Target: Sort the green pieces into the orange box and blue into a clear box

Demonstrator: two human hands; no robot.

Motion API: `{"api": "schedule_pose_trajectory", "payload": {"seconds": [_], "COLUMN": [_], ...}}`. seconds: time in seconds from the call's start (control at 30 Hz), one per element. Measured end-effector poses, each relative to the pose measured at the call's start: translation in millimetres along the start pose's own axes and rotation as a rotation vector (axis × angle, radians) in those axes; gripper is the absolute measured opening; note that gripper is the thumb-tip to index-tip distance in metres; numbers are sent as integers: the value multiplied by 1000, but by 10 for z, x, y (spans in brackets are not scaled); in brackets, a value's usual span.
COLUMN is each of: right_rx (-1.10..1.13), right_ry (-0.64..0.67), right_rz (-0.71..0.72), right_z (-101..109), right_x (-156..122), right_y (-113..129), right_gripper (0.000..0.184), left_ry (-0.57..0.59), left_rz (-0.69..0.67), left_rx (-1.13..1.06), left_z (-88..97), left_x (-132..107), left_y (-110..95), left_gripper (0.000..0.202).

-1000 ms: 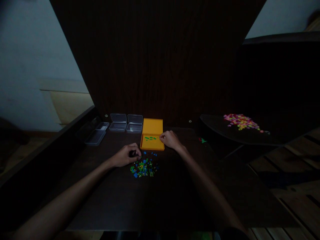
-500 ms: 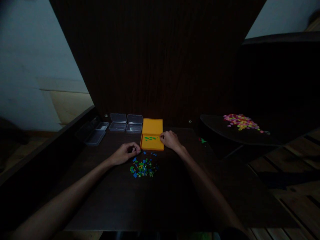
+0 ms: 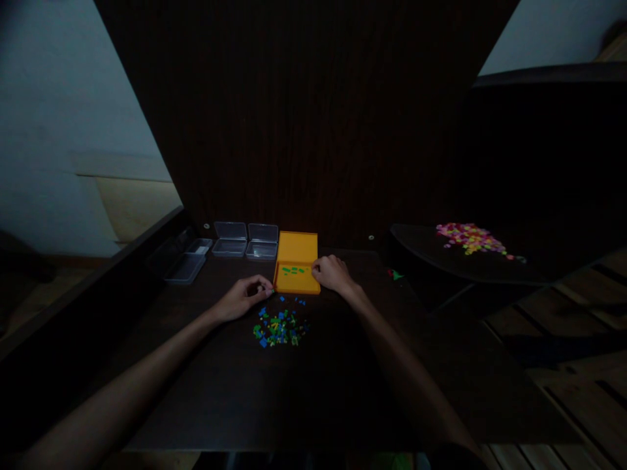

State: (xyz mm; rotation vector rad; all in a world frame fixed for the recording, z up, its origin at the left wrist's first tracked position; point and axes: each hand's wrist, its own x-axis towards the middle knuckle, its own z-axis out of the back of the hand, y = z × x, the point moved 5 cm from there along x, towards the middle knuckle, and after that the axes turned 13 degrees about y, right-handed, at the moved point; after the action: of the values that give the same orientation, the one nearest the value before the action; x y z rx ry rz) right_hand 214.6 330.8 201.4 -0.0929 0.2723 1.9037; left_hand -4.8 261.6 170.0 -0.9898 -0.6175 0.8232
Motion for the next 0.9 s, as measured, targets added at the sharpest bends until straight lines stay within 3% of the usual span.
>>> {"api": "schedule_pose_trajectory", "payload": {"seconds": [0.13, 0.23, 0.43, 0.73, 0.9], "right_rx": [70, 126, 98, 153, 82], "right_ry": [-88, -97, -63, -80, -86], "right_rz": [39, 201, 487, 607, 485], "right_z": [173, 255, 134, 50, 176], "right_x": [-97, -217, -380, -378, -354], "right_y": [129, 398, 860, 900, 752], "right_gripper": [29, 28, 23, 17, 19], "left_ry": [-18, -51, -123, -122, -22], "left_rz": [28, 43, 35, 24, -2], "left_rx": [-20, -91, -303, -412, -152], "left_z": [24, 41, 46, -11, -3], "left_x": [11, 17, 18, 21, -11], "left_y": [46, 73, 92, 59, -72], "left_gripper": [27, 30, 36, 42, 30]}}
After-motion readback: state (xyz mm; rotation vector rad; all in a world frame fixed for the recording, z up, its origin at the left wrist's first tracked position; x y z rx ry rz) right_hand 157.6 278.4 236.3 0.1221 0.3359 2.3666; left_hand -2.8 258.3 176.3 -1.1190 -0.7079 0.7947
